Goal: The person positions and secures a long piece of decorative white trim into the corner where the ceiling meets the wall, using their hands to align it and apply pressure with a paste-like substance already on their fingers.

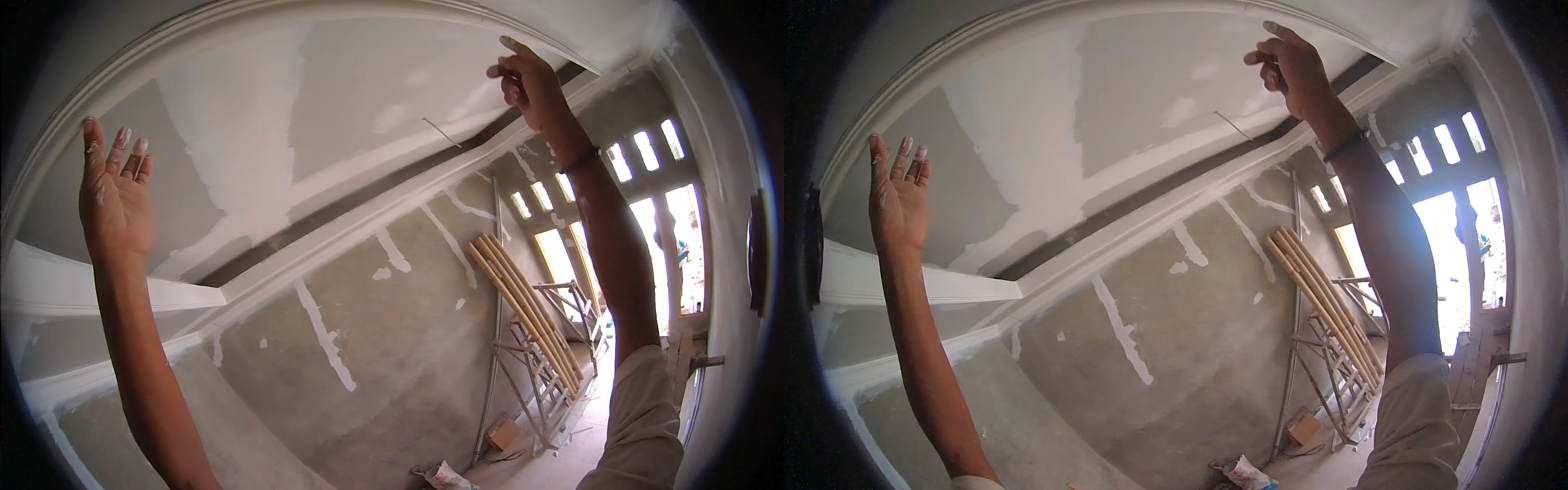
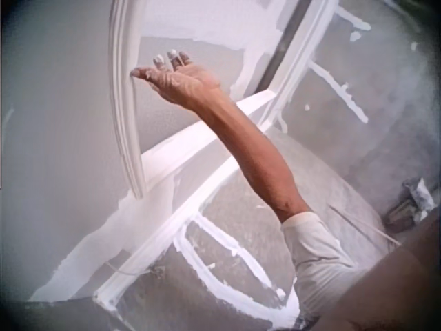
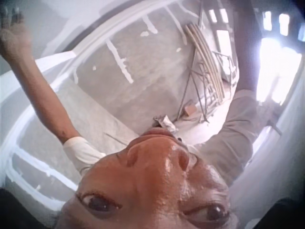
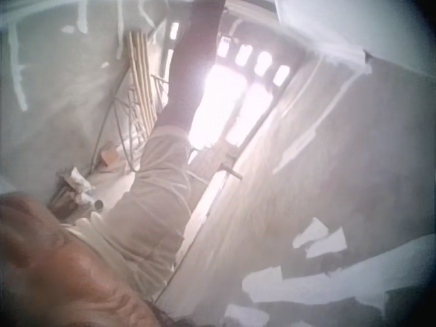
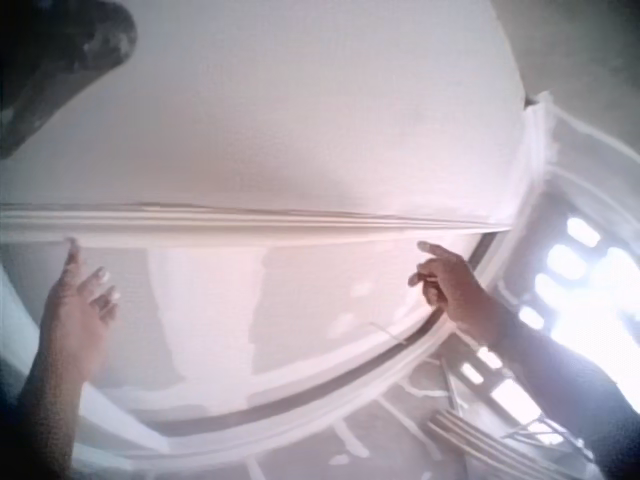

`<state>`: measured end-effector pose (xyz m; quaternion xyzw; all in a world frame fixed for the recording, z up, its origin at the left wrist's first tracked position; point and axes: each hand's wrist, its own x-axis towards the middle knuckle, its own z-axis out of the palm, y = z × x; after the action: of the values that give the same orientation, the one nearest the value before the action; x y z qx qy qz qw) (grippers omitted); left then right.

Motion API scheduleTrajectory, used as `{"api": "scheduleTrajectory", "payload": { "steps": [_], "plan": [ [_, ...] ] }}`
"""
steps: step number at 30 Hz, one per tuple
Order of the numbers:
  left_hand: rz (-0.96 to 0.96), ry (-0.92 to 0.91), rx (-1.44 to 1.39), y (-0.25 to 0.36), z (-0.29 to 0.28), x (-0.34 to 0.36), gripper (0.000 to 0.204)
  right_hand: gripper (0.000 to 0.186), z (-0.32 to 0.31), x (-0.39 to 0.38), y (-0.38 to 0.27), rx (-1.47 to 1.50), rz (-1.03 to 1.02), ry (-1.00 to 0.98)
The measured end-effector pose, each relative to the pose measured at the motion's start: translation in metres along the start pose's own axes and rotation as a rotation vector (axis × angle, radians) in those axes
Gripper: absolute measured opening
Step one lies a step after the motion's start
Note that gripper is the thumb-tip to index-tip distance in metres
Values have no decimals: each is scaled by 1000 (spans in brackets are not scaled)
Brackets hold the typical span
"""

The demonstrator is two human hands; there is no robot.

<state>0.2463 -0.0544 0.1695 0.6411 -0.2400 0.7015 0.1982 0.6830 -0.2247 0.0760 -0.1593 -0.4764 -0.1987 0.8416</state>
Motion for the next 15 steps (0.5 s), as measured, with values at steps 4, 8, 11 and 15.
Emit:
{"api": "scheduleTrajectory", "payload": {
  "steps": [4, 8, 11, 15],
  "plan": [
    [52, 2, 37, -1, 25, 4, 95, 65, -31, 50, -14, -35, -2, -60],
    [88, 5, 19, -3, 43, 6, 93, 67, -49, 89, -32, -118, -16, -73],
    [96, -11, 39, -4, 44, 6, 92, 72, -46, 100, -40, -158, 79, -33],
    [88, 3, 92, -5, 39, 10, 98, 76, -35, 97, -50, -174, 170, -42]
  ]
}}
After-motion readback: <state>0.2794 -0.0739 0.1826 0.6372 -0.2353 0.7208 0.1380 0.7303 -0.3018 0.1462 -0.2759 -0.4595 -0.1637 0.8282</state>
